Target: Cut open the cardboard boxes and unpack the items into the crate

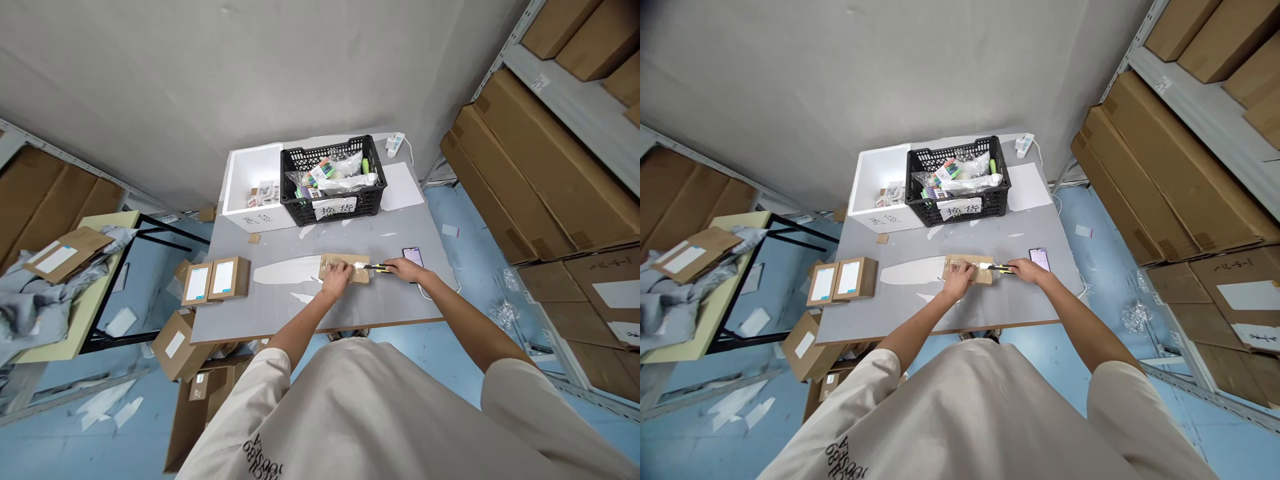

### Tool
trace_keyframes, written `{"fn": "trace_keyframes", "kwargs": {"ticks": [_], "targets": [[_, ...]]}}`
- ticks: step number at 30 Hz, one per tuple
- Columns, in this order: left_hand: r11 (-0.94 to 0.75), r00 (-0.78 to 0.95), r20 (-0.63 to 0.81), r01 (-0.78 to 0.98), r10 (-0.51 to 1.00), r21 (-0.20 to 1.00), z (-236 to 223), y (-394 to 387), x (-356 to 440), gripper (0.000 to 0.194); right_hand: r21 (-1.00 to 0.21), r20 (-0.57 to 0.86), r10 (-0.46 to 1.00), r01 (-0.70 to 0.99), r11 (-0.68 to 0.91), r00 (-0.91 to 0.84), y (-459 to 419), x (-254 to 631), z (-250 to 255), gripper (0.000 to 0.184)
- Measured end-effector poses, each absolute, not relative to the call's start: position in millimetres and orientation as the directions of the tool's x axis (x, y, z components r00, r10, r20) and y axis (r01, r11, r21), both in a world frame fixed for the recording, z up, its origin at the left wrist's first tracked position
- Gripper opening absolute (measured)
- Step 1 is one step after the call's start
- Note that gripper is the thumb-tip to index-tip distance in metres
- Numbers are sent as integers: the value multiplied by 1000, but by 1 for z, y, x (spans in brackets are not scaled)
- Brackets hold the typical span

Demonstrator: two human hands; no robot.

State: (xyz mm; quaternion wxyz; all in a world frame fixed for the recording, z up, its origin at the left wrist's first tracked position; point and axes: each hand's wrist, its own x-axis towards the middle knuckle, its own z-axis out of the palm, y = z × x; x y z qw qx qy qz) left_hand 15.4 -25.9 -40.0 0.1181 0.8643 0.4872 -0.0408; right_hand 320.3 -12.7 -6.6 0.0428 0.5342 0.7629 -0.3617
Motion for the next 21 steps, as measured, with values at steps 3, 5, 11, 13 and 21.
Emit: {"fn": "trace_keyframes", "kwargs": {"ticks": [3,5,11,13,21], "targets": [[-490,517,-191,855,835,171,-41,-26,16,47,-530,-449,793,837,133,-411,-16,325,-9,33],[-494,522,-198,852,830,173,-40,-26,16,48,-541,-459,793,834,109,-401,-18,325,-12,33],[-498,521,-191,852,832,159,-38,-26,14,47,-689,-465,792,723,-43,-396,-33,318,-27,38],[-494,518,-187,854,835,162,-38,-27,14,47,-734,-472,787,671,-101,-398,-39,319,-30,38],[-468,500,-197,863,843,191,-34,-26,14,47,-778,-511,751,596,-198,-418,-46,327,-40,33]]}}
